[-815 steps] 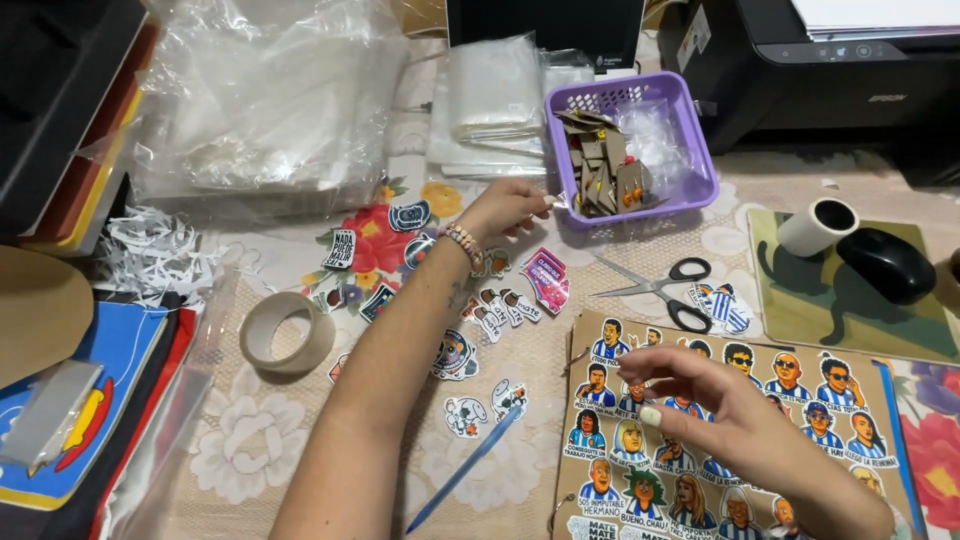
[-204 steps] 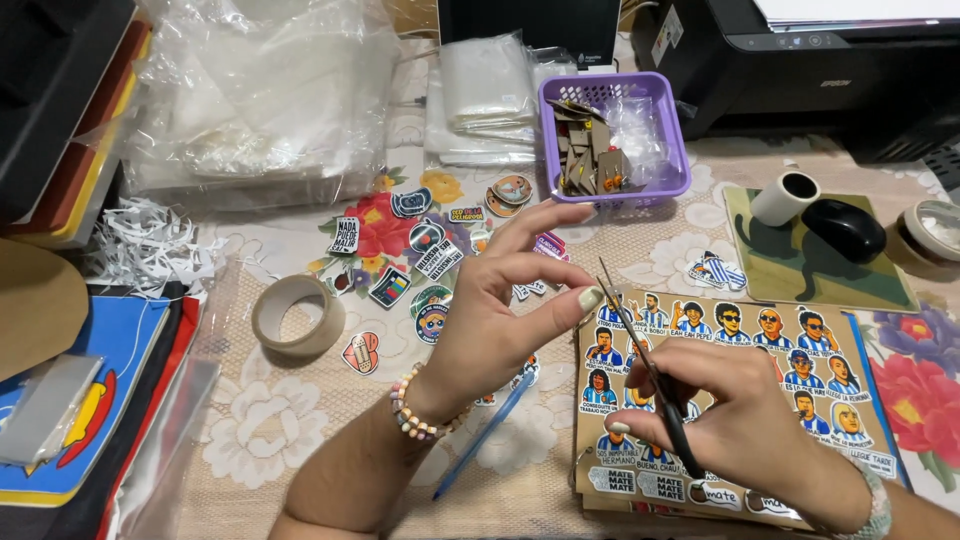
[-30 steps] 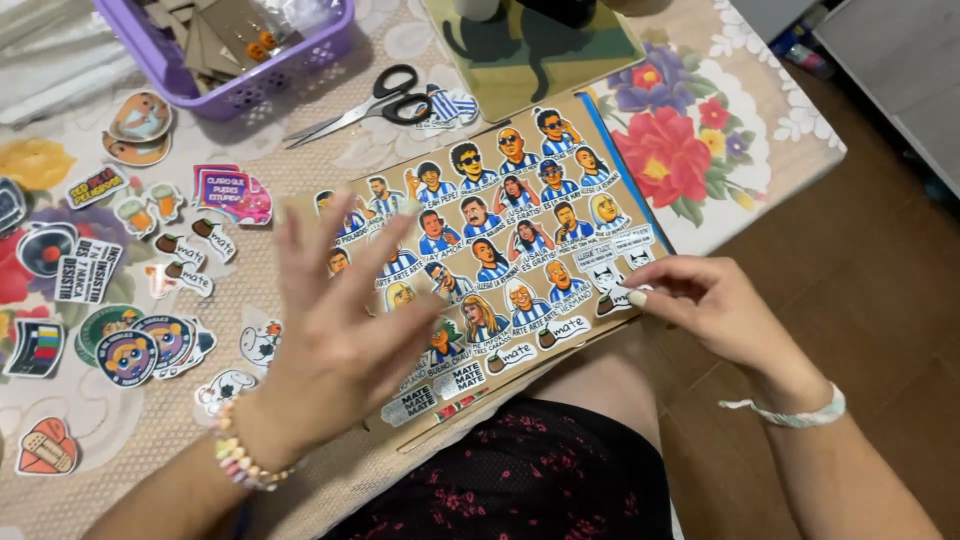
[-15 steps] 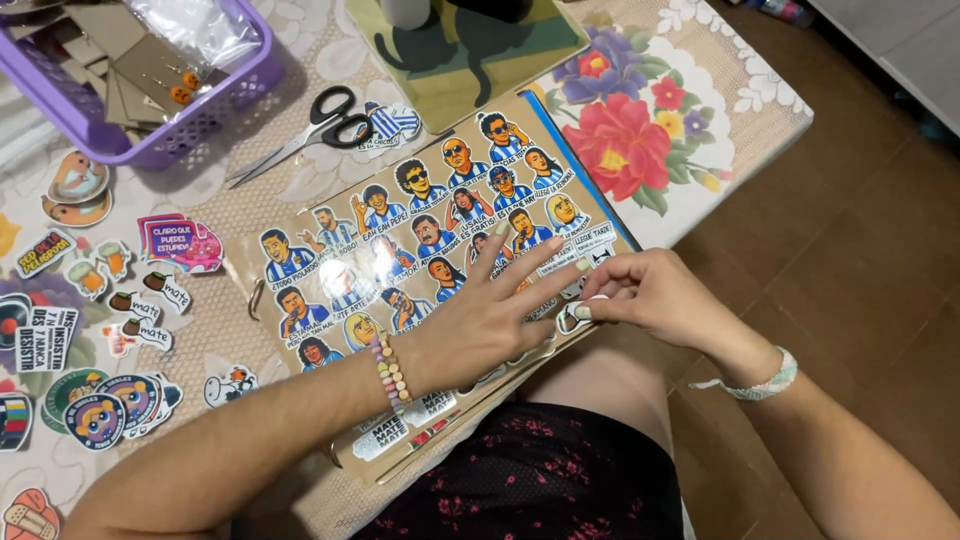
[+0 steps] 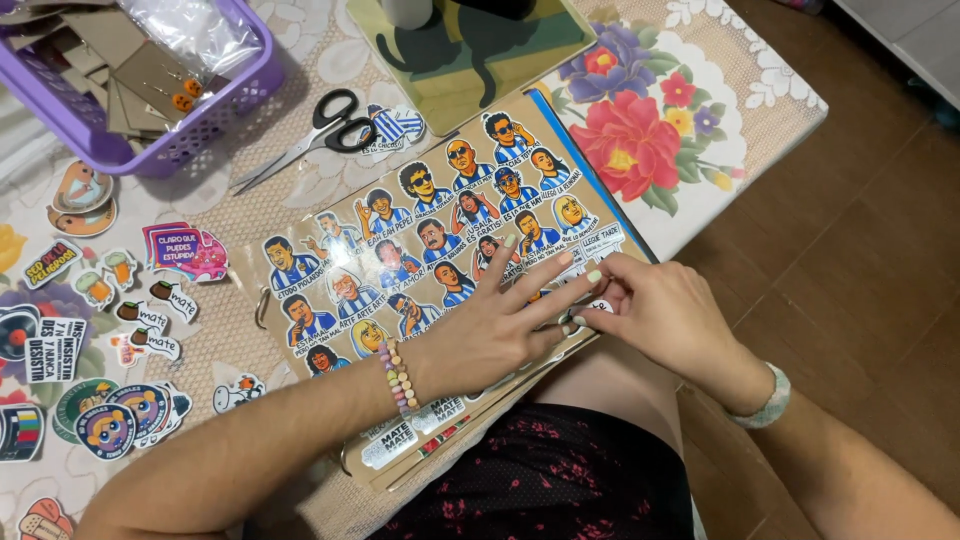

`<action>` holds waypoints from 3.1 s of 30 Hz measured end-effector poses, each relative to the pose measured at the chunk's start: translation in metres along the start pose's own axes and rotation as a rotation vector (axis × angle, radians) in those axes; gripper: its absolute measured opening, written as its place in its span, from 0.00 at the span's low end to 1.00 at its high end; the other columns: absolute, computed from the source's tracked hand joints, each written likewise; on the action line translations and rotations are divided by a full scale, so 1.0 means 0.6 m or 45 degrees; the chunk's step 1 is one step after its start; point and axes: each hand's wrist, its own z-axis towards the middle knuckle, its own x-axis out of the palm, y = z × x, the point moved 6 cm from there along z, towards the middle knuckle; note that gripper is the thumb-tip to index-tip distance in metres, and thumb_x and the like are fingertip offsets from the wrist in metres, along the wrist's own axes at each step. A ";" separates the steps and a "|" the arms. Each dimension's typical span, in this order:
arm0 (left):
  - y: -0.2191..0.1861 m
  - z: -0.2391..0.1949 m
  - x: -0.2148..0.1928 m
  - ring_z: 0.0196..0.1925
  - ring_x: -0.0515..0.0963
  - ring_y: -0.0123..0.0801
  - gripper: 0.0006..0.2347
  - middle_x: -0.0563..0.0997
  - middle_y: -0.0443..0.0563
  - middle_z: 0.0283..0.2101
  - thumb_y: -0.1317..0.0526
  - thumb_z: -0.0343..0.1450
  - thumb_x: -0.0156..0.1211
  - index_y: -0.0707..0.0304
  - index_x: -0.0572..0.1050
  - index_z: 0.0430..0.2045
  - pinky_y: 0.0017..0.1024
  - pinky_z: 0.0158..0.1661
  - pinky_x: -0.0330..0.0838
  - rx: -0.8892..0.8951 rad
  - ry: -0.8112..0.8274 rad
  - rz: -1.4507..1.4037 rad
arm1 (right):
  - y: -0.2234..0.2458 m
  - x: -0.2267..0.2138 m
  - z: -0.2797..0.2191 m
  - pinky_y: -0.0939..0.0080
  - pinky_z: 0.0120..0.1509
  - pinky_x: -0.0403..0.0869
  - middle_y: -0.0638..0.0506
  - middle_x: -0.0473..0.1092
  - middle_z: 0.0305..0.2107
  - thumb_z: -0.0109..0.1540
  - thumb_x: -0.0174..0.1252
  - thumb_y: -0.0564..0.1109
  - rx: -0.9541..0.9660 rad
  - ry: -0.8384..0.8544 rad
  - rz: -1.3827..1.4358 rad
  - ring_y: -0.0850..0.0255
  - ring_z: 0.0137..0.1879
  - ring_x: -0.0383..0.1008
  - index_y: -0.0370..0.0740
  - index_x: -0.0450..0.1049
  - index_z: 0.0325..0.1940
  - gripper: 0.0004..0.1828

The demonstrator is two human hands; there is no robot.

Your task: The person is working at a table, peeling stickers from a sheet and placing them onto a cardboard backing. They use scissors to trim the edges of the stickers and arrange them in a grid pattern. The person also handles a brown paper bag and a blue pen during the process.

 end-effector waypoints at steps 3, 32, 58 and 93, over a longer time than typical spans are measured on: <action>-0.003 0.004 -0.001 0.76 0.53 0.55 0.08 0.58 0.57 0.73 0.57 0.77 0.54 0.53 0.82 0.38 0.72 0.67 0.45 0.000 0.052 0.058 | -0.013 0.005 0.001 0.48 0.39 0.71 0.66 0.75 0.24 0.50 0.69 0.66 0.080 -0.034 -0.232 0.53 0.35 0.77 0.55 0.66 0.38 0.25; -0.113 -0.214 -0.258 0.85 0.35 0.56 0.41 0.47 0.62 0.79 0.52 0.74 0.56 0.58 0.29 0.74 0.57 0.82 0.26 -0.514 -0.708 -0.718 | 0.343 -0.033 -0.068 0.72 0.35 0.70 0.46 0.73 0.30 0.52 0.70 0.35 -0.924 -0.361 0.950 0.64 0.36 0.71 0.32 0.79 0.36 0.10; 0.120 -0.506 -0.269 0.76 0.40 0.65 0.09 0.58 0.63 0.71 0.52 0.60 0.73 0.53 0.81 0.21 0.72 0.66 0.32 -1.840 -0.074 0.469 | 0.437 0.033 -0.020 0.63 0.41 0.81 0.44 0.72 0.37 0.66 0.51 0.40 -1.009 0.216 0.953 0.59 0.38 0.74 0.33 0.78 0.52 0.15; 0.231 -0.525 -0.261 0.77 0.38 0.65 0.06 0.58 0.63 0.71 0.57 0.62 0.72 0.52 0.79 0.21 0.70 0.67 0.23 -2.066 0.037 0.182 | 0.376 0.004 -0.066 0.68 0.41 0.78 0.55 0.80 0.40 0.58 0.62 0.45 -1.283 0.080 0.514 0.67 0.38 0.80 0.46 0.81 0.43 0.10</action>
